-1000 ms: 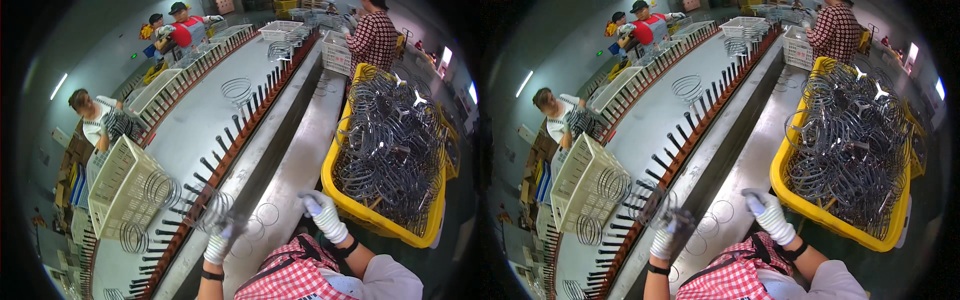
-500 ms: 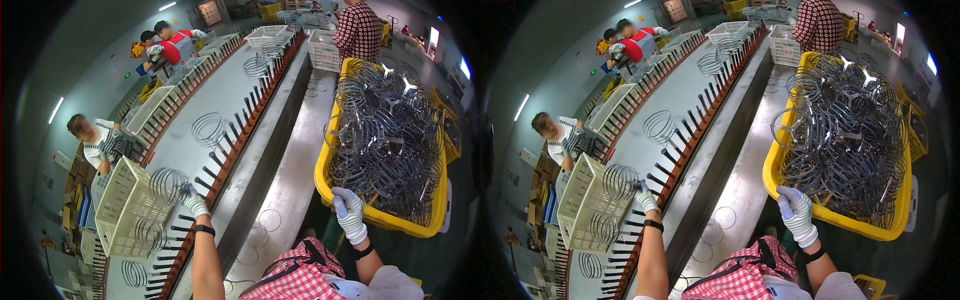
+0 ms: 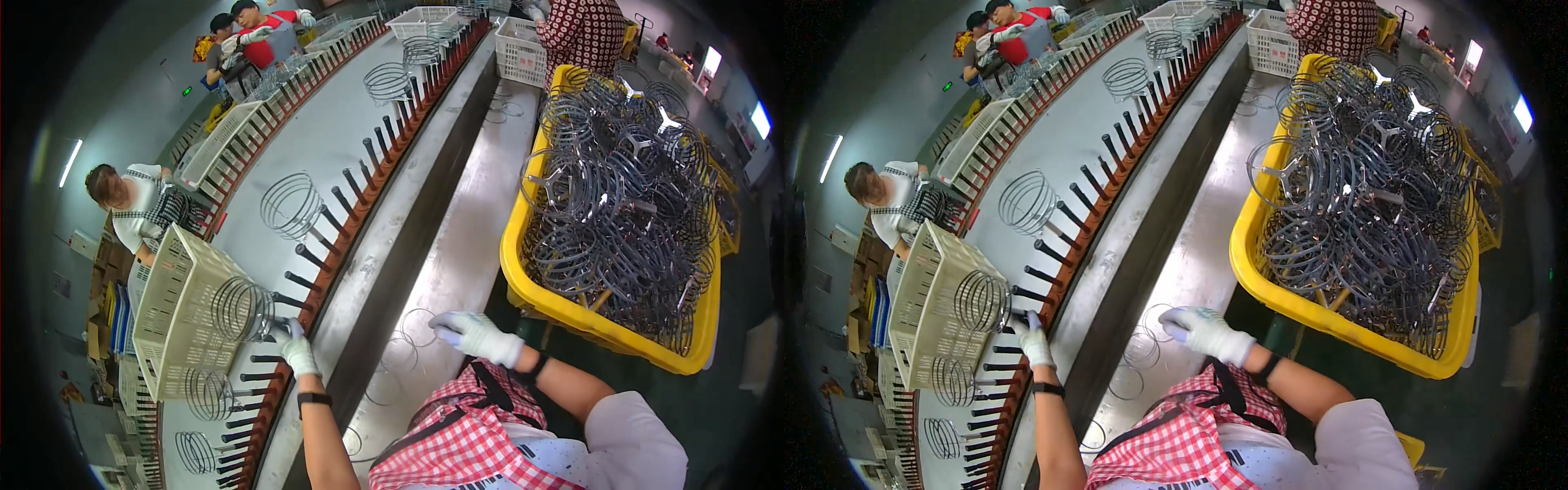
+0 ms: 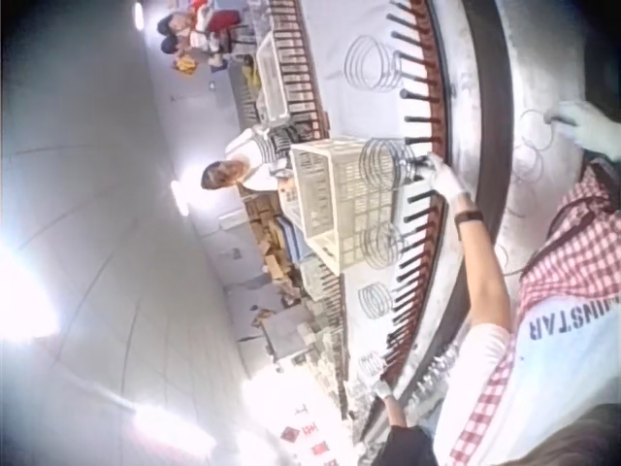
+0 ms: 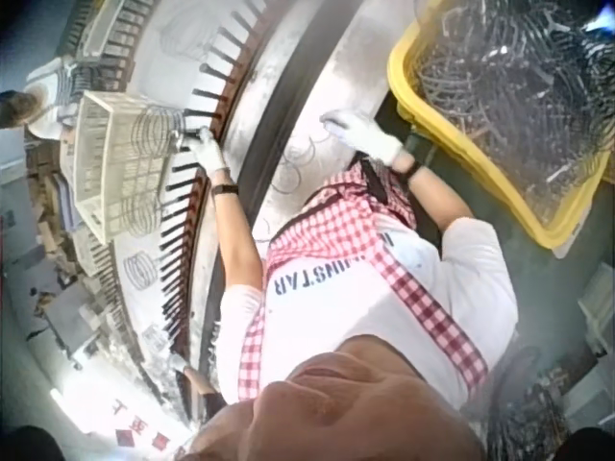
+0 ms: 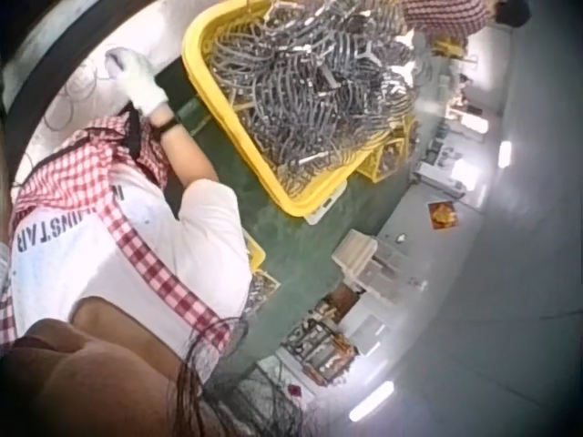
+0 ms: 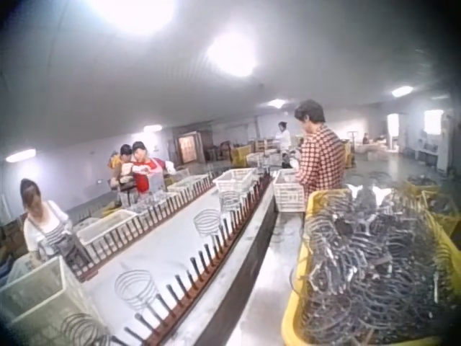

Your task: Sorting metal wire rings from a basket and placing them onto a conveyor track in a factory.

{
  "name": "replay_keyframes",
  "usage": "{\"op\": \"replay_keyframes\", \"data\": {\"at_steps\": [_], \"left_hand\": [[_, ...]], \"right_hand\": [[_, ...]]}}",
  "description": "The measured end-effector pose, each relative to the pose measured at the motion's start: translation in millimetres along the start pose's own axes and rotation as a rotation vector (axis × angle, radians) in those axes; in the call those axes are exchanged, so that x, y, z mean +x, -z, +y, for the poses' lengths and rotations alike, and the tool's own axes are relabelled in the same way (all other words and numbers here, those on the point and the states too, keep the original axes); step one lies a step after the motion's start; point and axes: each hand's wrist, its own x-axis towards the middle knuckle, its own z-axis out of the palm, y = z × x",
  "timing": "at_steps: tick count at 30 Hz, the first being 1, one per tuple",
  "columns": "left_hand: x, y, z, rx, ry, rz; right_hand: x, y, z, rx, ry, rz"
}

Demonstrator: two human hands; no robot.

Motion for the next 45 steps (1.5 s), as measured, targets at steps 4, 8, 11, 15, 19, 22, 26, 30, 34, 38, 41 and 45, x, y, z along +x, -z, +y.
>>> {"op": "replay_keyframes", "data": {"at_steps": [4, 8, 11, 15, 19, 22, 26, 30, 34, 38, 41, 45], "left_hand": [[-99, 20, 31, -0.171, -0.051, -0.23], [-158, 87, -24, -0.227, 0.382, -0.624], [-190, 99, -17, -0.276, 0.519, -0.663], [-194, 100, 3, -0.343, 0.619, -0.794], [-184, 87, 38, -0.363, 0.468, -0.829], [-178, 82, 51, -0.184, 0.052, -0.863], [-175, 73, 69, -0.254, 0.183, -0.981], [-173, 71, 72, -0.334, 0.172, -1.071], [-171, 70, 67, -0.398, 0.15, -1.128], [-164, 62, 76, -0.398, 0.124, -1.197], [-154, 54, 118, -0.353, 0.017, -1.291], [-142, 29, 174, -0.399, -0.117, -1.416]], "right_hand": [[-7, -34, 56, -0.013, 0.041, -0.204], [1, 0, -25, 0.048, 0.123, -0.088], [-4, 38, -50, 0.049, 0.139, 0.084], [-29, 110, -110, -0.095, 0.341, 0.395], [-61, 192, -131, -0.389, 0.293, 0.744], [-83, 262, -132, -0.72, -0.026, 0.81], [-88, 324, -84, -1.028, -0.269, 0.515], [-73, 331, -71, -1.107, -0.528, 0.177], [-66, 320, -65, -1.205, -0.565, 0.088], [-59, 313, -57, -1.274, -0.593, 0.021], [-61, 311, -46, -1.325, -0.51, 0.031], [-75, 313, -84, -1.2, -0.468, 0.145]]}}
